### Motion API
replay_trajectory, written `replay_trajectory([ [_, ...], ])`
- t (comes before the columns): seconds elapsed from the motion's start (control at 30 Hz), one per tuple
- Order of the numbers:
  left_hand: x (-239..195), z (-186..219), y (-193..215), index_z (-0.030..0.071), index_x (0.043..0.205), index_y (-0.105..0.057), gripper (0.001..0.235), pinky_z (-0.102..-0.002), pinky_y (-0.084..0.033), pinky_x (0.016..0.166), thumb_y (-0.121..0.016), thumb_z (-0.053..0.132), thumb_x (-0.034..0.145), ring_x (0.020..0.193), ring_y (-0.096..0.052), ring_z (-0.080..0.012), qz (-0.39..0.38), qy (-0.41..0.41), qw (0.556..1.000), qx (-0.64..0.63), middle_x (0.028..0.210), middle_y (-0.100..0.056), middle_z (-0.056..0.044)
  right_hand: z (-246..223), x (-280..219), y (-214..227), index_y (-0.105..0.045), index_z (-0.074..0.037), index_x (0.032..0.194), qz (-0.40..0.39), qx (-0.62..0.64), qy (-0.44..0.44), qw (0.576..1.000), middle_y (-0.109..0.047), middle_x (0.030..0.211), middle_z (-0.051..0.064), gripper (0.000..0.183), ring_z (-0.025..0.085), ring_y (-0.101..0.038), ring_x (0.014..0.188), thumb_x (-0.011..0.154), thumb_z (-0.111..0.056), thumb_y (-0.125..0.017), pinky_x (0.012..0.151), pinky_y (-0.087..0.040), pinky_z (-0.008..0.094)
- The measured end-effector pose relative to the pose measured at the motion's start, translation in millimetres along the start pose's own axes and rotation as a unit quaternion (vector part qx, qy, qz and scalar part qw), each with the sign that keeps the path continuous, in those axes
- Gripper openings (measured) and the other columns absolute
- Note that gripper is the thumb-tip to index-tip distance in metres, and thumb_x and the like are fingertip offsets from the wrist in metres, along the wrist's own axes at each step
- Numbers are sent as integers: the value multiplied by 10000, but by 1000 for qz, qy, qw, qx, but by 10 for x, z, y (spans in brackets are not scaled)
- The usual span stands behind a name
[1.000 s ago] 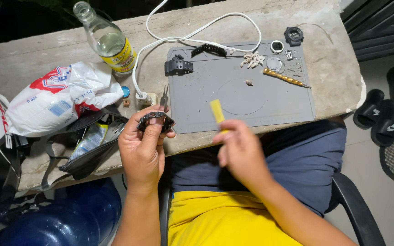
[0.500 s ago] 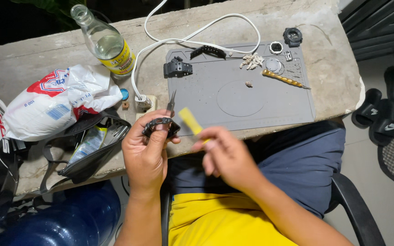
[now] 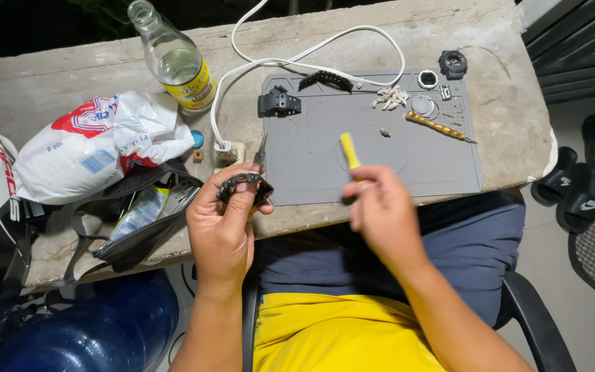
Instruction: The person cleans a disassembled watch case using a small brush and tweezers. They scrub the interior and exterior surfaces, then use tweezers to remove debris from crevices. The cleaned parts remain in hand at the end of the clip.
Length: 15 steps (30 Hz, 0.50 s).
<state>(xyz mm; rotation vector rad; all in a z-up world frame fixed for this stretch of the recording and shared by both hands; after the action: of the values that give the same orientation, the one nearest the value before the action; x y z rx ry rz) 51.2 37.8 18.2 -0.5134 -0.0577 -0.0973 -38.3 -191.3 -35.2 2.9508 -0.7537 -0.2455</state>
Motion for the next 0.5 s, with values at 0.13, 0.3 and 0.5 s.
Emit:
replay_trajectory([
  [0.13, -16, 8, -73, -69, 988, -673, 93, -290, -650, 571, -661, 11, 942, 723, -696, -192, -9, 1, 1000, 5, 1061, -702, -231, -174, -281, -611, -619, 41, 1183, -155, 59, -18, 986, -761, 846, 190, 277, 147, -583, 370, 986, 29, -425, 370, -479, 234],
  [0.3, -8, 34, 5, -64, 983, -673, 84, -284, -646, 565, -669, 4, 934, 720, -686, -185, 4, -6, 1000, 10, 1051, -698, -235, -225, 57, -2, -559, 42, 1234, 28, 4, 29, 999, -729, 924, 177, 295, 104, -535, 413, 1028, 23, -348, 439, -450, 222],
  [0.5, -13, 25, -35, -73, 979, -669, 82, -297, -649, 556, -670, -10, 927, 720, -693, -203, -7, 0, 1000, 4, 1051, -698, -250, -255, -135, -537, -634, 26, 1162, -123, 52, 16, 991, -773, 891, 185, 280, 124, -570, 379, 1020, 21, -393, 414, -487, 243],
])
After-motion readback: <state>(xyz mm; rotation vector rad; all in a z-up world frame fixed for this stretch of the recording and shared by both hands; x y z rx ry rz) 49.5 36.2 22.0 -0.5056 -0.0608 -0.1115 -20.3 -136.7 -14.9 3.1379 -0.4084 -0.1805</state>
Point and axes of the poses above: each hand's wrist, its own x-axis towards the middle knuckle, its own y-axis out of the back of the hand, z = x × y, the point moved 6 cm from there along x, towards the middle knuckle
